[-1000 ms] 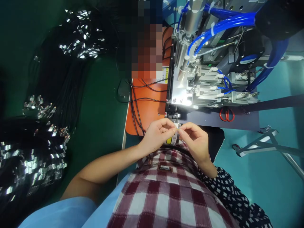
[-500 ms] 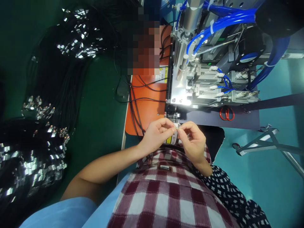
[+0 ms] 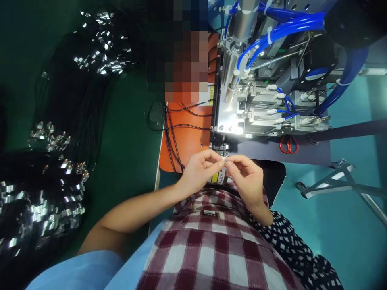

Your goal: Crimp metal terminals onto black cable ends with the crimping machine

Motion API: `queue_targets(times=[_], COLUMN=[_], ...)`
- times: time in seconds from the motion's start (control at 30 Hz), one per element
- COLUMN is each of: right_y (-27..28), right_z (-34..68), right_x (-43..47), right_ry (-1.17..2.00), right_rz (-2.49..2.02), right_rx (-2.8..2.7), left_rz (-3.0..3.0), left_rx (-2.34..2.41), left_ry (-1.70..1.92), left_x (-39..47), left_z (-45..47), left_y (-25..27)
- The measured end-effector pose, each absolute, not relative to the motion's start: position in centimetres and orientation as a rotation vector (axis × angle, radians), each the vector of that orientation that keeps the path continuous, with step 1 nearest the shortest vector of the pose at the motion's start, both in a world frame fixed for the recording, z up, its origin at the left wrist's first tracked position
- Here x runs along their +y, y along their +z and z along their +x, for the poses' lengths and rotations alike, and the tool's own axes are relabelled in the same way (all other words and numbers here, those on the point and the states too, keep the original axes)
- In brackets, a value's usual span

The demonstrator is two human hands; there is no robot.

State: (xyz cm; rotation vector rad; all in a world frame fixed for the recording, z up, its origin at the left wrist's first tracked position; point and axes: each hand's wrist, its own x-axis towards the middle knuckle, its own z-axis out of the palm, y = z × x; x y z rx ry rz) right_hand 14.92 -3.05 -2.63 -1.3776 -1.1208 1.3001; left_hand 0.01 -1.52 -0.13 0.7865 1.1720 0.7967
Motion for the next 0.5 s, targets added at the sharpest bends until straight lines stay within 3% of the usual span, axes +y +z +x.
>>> queue_targets(times=[0.23, 0.5], right_y=[-2.9, -4.8], right_z=[14.8, 16.3], right_x=[-3.0, -0.4], right_ry=[1.213, 1.096], right_rz=[-1.396, -1.483], right_rx=[-1.199, -1.158], left_rz=[0.944, 1.965], left_rx=[1.194, 1.257], left_ry=[0.732, 0.785], left_x=[-1.3, 0.6], left_z=[-0.2, -2.6], left_y=[-0.1, -0.9])
